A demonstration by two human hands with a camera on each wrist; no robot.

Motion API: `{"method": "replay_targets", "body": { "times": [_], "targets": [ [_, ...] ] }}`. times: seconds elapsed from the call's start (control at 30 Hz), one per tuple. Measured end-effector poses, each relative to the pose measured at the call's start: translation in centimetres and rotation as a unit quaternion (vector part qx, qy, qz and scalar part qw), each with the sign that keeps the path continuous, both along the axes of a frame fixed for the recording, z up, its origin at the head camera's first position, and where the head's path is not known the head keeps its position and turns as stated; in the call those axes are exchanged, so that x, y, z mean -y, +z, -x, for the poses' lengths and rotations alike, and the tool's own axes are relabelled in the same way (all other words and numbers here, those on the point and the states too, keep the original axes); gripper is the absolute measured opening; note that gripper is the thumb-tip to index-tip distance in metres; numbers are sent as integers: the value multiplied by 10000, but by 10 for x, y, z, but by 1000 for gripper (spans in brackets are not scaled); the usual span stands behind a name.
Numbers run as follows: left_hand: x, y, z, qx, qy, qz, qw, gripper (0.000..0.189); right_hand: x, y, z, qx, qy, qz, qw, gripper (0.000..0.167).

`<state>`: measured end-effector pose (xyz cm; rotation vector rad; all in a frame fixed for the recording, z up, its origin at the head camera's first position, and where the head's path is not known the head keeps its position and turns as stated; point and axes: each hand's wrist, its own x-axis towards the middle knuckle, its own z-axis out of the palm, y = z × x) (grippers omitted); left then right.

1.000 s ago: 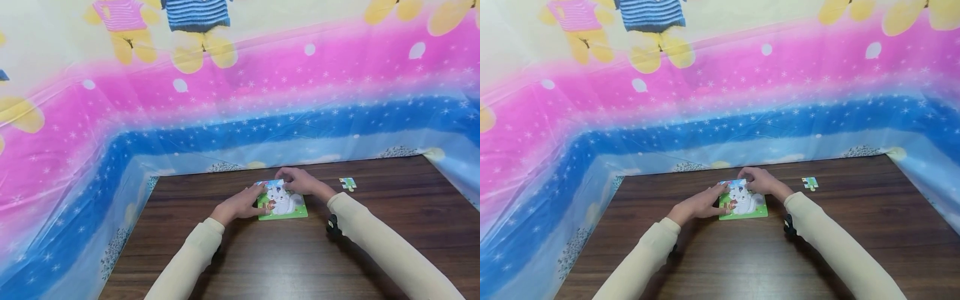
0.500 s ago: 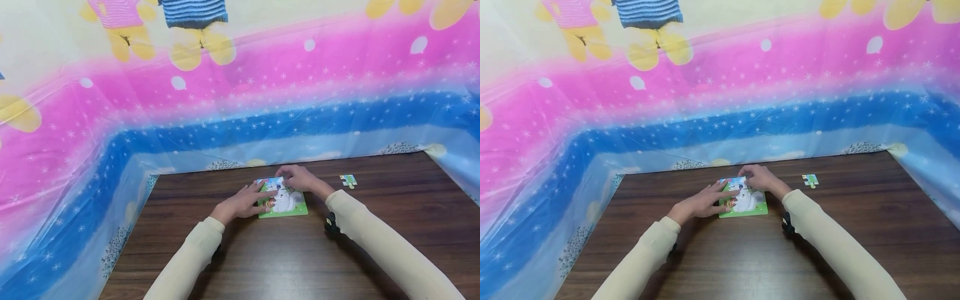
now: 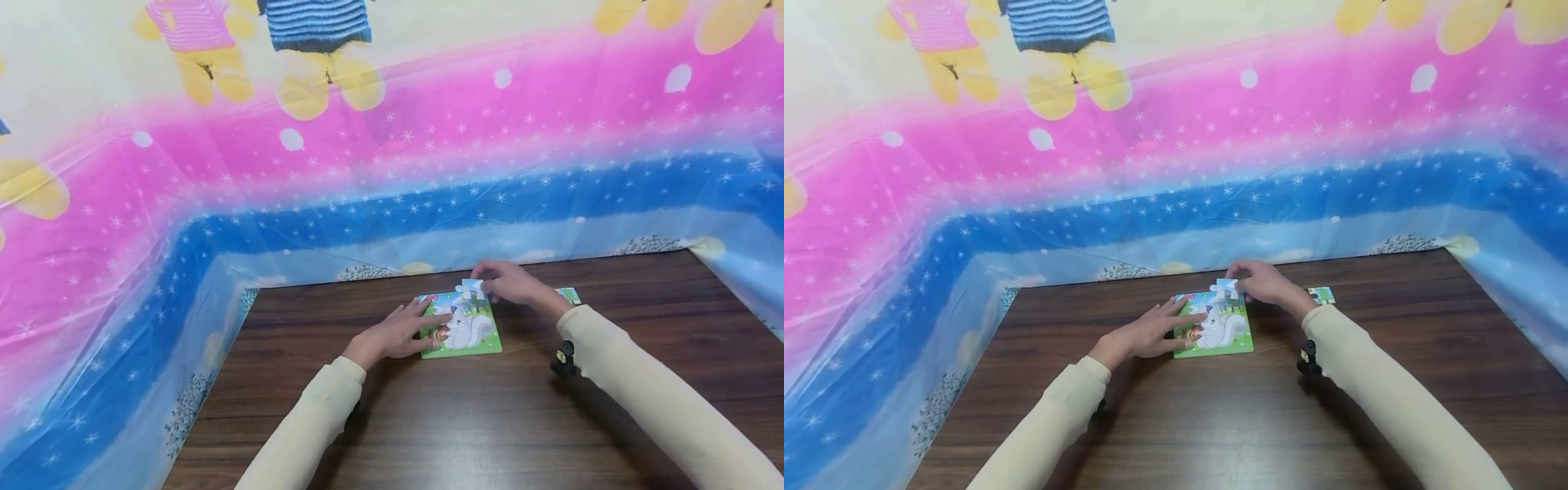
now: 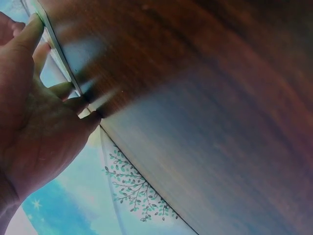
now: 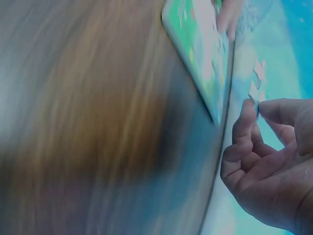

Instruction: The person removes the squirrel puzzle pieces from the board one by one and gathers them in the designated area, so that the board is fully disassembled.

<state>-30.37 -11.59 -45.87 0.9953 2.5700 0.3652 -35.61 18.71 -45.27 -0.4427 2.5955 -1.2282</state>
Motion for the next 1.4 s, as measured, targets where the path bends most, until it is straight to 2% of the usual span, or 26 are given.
{"method": "replay_targets", "body": {
  "times": [0.2,0.4,0.6,0.83,1.03,1.4],
  "targets": [
    [-1,-1,-2,-57,16,-33,10000,62,-42,7,-3,-133,-83,-445,9989,20],
    [-1,-1,-3,-87,39,-25,10000,62,-77,0,-5,-181,-265,-843,9959,16],
    [1,-2,-3,-76,66,22,9999,62,-96,-5,-11,-147,-367,-1208,9919,11],
    [0,-1,-3,-94,23,29,9999,61,-103,-7,-16,-364,-464,-1581,9857,9],
    [0,-1,-3,-116,12,44,9999,61,-102,-7,-14,-430,-345,-1736,9833,7],
    [1,-4,-2,-196,-2,52,9998,62,-106,-19,-8,-611,-317,-1750,9822,7]
  ]
}}
